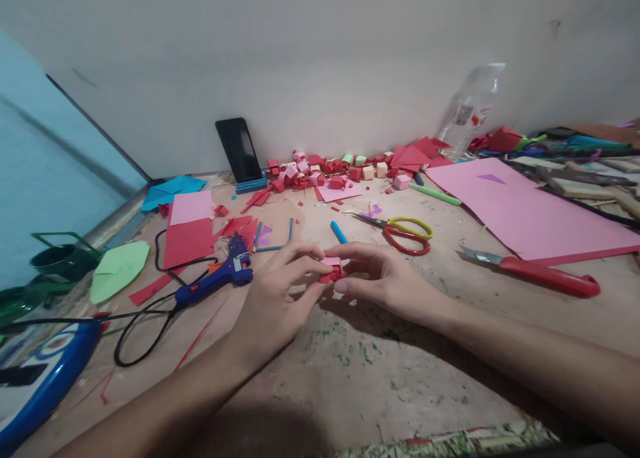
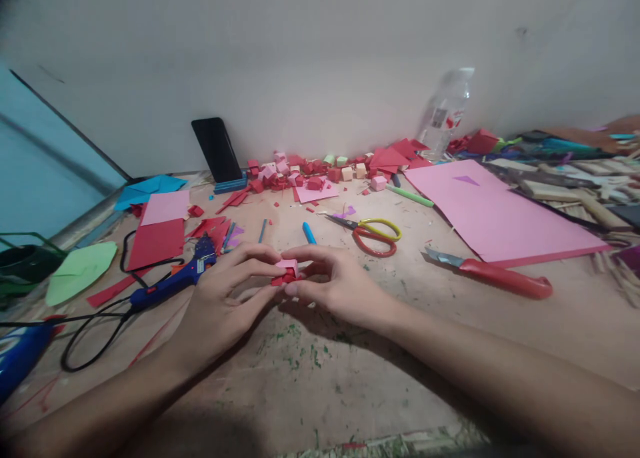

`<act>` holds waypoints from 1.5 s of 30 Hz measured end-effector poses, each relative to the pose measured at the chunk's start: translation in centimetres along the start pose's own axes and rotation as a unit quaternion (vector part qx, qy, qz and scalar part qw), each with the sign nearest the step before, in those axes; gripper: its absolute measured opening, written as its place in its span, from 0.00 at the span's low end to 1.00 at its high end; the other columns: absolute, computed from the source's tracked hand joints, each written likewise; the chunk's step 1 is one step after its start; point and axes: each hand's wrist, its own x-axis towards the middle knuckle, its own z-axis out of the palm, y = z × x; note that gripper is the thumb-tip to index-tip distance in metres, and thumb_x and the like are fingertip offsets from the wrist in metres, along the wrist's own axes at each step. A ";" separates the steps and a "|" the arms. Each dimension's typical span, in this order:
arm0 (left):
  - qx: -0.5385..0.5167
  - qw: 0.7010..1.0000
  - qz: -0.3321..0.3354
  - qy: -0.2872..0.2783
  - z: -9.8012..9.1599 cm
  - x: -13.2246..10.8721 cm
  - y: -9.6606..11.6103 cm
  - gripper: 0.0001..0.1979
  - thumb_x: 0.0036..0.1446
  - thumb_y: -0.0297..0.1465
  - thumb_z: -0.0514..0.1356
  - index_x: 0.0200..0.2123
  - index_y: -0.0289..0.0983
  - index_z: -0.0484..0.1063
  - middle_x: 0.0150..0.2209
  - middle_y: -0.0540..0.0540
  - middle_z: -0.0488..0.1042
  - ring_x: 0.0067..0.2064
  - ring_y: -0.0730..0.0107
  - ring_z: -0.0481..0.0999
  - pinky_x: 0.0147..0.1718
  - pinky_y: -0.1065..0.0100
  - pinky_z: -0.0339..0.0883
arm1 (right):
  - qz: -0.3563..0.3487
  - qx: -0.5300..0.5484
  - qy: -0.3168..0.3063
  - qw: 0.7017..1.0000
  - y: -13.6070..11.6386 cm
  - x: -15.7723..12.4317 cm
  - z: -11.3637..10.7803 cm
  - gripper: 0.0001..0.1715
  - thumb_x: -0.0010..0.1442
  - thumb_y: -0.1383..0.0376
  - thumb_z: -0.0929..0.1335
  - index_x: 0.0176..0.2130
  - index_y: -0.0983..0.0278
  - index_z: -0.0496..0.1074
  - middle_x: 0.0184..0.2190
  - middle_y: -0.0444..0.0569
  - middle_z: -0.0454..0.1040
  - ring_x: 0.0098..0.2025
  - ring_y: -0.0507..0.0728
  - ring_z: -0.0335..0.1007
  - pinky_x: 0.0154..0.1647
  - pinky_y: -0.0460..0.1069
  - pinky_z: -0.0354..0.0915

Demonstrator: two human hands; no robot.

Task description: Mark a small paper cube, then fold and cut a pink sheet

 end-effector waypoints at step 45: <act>0.073 0.992 0.100 -0.018 -0.1 0.2 0.3 0.09 0.66 0.23 0.65 0.46 0.39 0.74 0.46 0.45 0.78 0.47 0.67 0.80 0.47 0.68 0.75 | 0.016 -0.060 0.024 0.998 0.3 -0.1 0.1 0.16 0.63 0.61 0.73 0.49 0.64 0.79 0.41 0.51 0.81 0.34 0.55 0.77 0.28 0.47 0.75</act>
